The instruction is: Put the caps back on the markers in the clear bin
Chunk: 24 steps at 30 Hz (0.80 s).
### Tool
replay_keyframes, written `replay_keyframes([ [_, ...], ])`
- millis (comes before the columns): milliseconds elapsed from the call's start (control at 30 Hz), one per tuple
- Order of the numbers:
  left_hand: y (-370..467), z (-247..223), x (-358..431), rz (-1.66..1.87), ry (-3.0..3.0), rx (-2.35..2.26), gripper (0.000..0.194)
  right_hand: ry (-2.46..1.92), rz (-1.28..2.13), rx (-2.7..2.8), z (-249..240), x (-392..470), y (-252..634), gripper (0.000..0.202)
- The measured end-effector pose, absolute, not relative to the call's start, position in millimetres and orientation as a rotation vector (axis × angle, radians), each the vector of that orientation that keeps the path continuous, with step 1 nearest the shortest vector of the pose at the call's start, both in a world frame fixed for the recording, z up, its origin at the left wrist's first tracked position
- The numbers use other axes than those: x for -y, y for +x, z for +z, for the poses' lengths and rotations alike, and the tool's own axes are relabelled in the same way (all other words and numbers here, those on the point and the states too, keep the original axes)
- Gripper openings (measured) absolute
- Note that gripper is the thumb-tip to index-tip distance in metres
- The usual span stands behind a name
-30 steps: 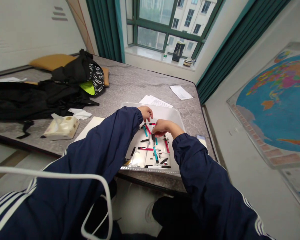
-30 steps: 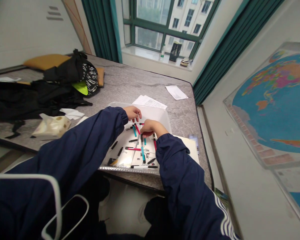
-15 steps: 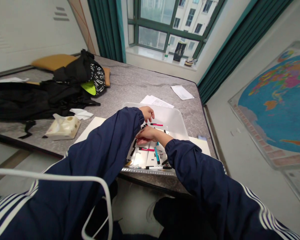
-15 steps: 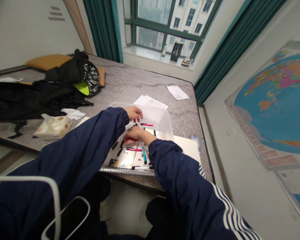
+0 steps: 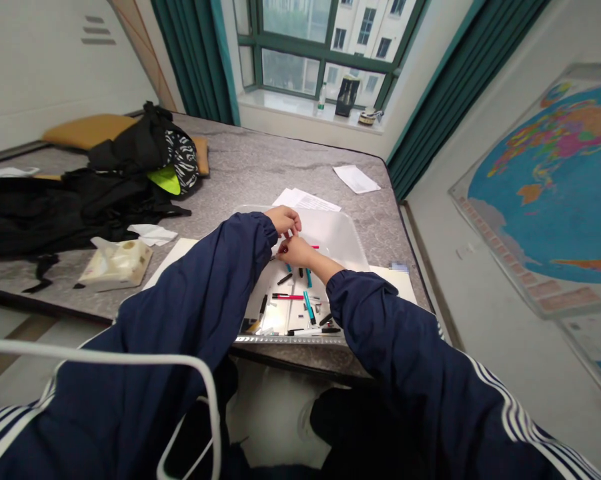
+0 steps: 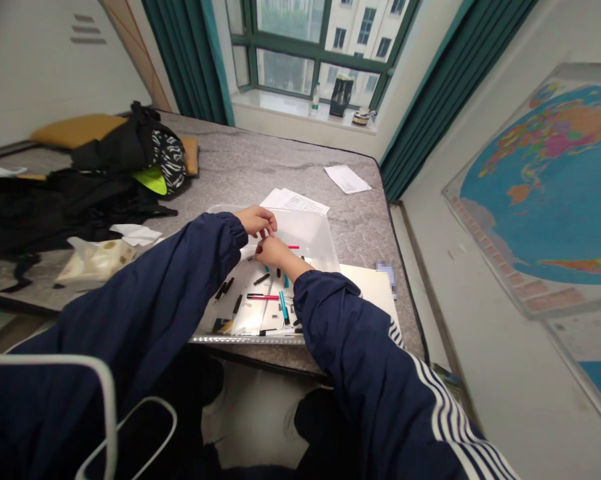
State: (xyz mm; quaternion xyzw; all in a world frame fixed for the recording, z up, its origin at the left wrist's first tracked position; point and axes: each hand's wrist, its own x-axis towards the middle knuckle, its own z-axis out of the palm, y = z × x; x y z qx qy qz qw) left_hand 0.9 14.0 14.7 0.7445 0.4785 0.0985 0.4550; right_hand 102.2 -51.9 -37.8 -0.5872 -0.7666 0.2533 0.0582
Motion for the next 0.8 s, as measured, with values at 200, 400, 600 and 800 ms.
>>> replay_keyframes([
  [200, 1, 31, -10, 0.63, 1.772, -1.176, 0.027, -1.659, 0.592, 2.534, -51, 55, 105, 0.031],
  [400, -3, 25, -16, 0.74, 1.866, -1.225, 0.032, -1.797, 0.648, 2.59, -44, 54, 106, 0.023],
  [600, -4, 24, -14, 0.621, 1.891, -1.275, 0.031, -1.866, 0.76, 2.5, -18, 46, 118, 0.017],
  [800, -4, 16, -17, 0.456, 1.886, -1.208, 0.02, -1.94, 1.051, 2.073, -6, 42, 135, 0.019],
])
